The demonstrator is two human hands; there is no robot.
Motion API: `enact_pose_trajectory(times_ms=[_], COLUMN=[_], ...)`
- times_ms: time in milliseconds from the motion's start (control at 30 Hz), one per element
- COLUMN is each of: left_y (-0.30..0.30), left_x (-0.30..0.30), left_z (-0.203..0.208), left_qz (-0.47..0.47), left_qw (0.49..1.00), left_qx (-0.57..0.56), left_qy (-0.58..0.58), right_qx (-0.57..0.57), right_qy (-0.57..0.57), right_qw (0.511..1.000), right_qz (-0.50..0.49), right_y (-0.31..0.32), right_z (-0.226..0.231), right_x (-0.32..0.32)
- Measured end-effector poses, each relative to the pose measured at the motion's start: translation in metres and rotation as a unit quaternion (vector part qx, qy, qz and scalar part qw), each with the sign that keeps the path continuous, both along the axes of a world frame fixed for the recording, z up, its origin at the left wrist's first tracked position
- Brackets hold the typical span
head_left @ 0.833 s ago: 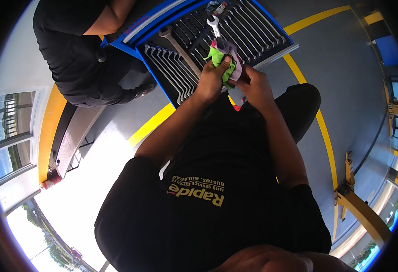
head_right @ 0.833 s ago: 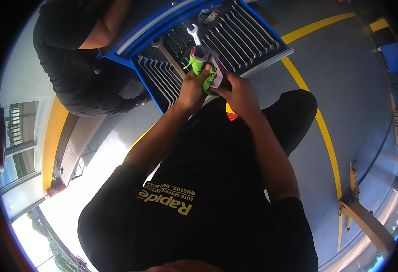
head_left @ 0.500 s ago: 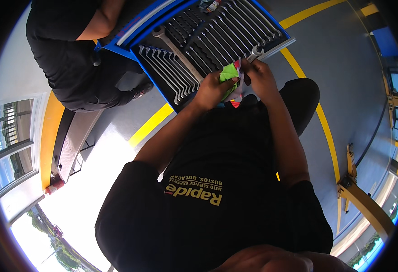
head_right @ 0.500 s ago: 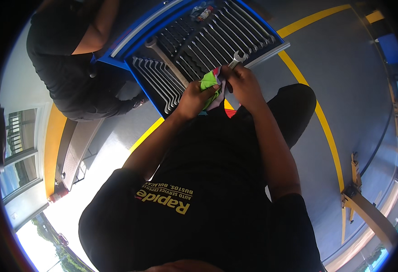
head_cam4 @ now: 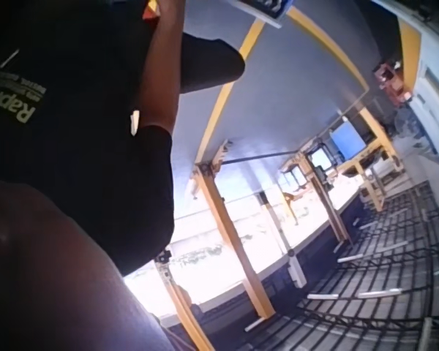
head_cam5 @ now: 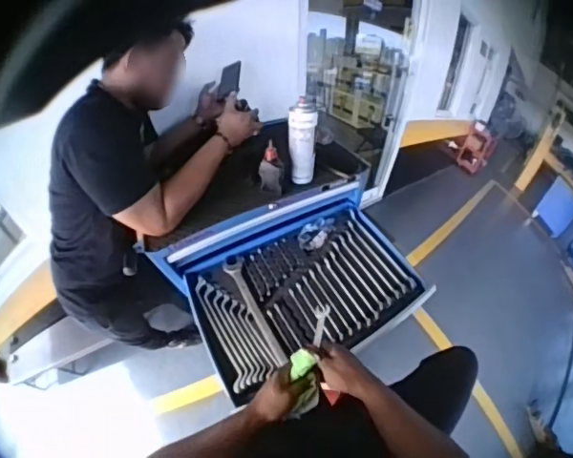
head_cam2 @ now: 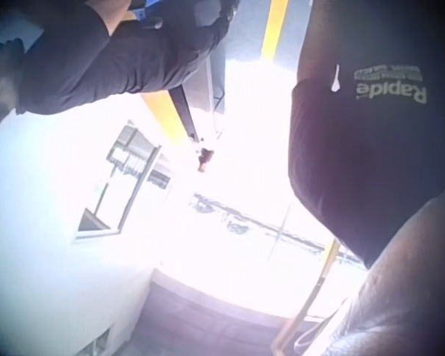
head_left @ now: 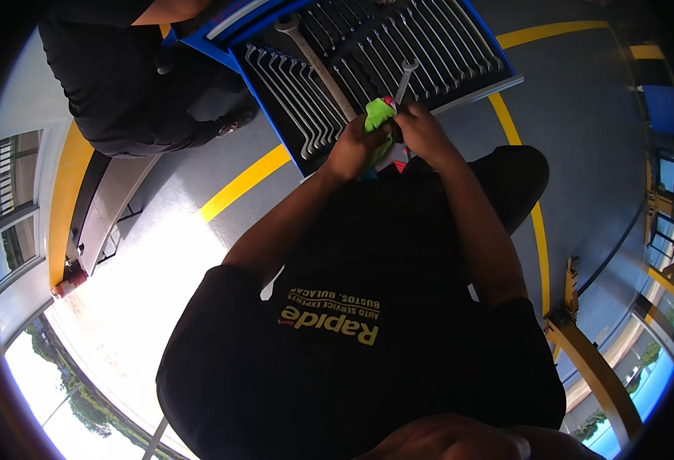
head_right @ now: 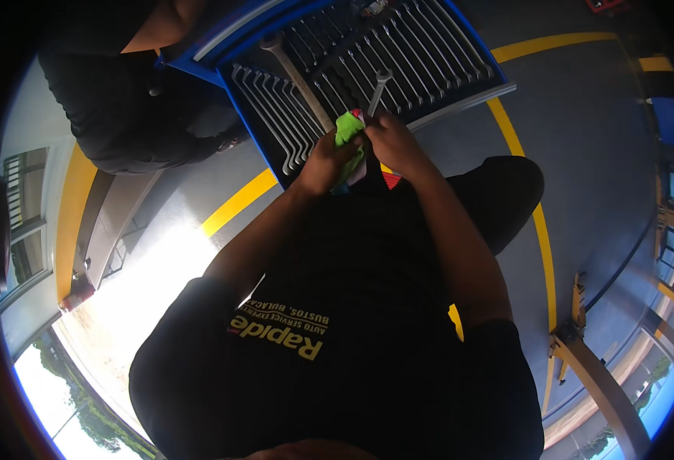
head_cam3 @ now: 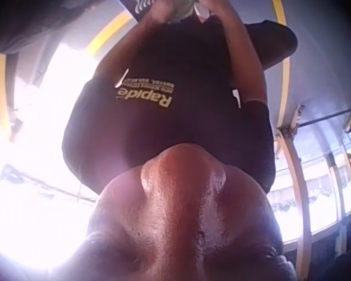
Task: The person sits on the floor in front of an open tool chest and wipes multiple wrenches with a green cloth. They pick up each wrench, wipe it, and place it back into the drawer.
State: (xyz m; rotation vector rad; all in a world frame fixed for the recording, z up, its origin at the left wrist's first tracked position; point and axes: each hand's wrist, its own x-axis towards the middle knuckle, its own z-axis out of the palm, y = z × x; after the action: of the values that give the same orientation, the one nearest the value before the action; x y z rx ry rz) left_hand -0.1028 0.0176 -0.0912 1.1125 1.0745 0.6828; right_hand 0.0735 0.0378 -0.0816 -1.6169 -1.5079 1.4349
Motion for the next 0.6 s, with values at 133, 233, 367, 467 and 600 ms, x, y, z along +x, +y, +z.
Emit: enact_pose_trajectory(times_ms=[133, 233, 367, 467, 600], left_y=[-0.001, -0.002, 0.000, 0.002, 0.005], left_x=[-0.031, -0.051, -0.068, -0.073, -0.078], left_z=[0.004, 0.009, -0.024, -0.039, -0.045], left_qz=[-0.048, -0.072, 0.027, 0.074, 0.074], left_qw=[0.994, 0.988, 0.991, 0.994, 0.995], left_qx=[-0.032, 0.022, 0.019, -0.051, -0.064], left_qy=[0.088, 0.133, 0.126, 0.063, 0.023], right_qx=[-0.025, 0.049, 0.178, 0.074, 0.036], right_qy=[-0.128, -0.219, -0.410, -0.394, -0.429], right_qw=[0.987, 0.968, 0.840, 0.893, 0.872], right_qz=[0.095, 0.108, 0.308, 0.206, 0.233], right_y=[0.037, 0.073, 0.110, 0.113, 0.129], right_z=[-0.004, -0.018, -0.047, -0.038, -0.036], right_x=[-0.025, -0.029, -0.020, -0.035, -0.047])
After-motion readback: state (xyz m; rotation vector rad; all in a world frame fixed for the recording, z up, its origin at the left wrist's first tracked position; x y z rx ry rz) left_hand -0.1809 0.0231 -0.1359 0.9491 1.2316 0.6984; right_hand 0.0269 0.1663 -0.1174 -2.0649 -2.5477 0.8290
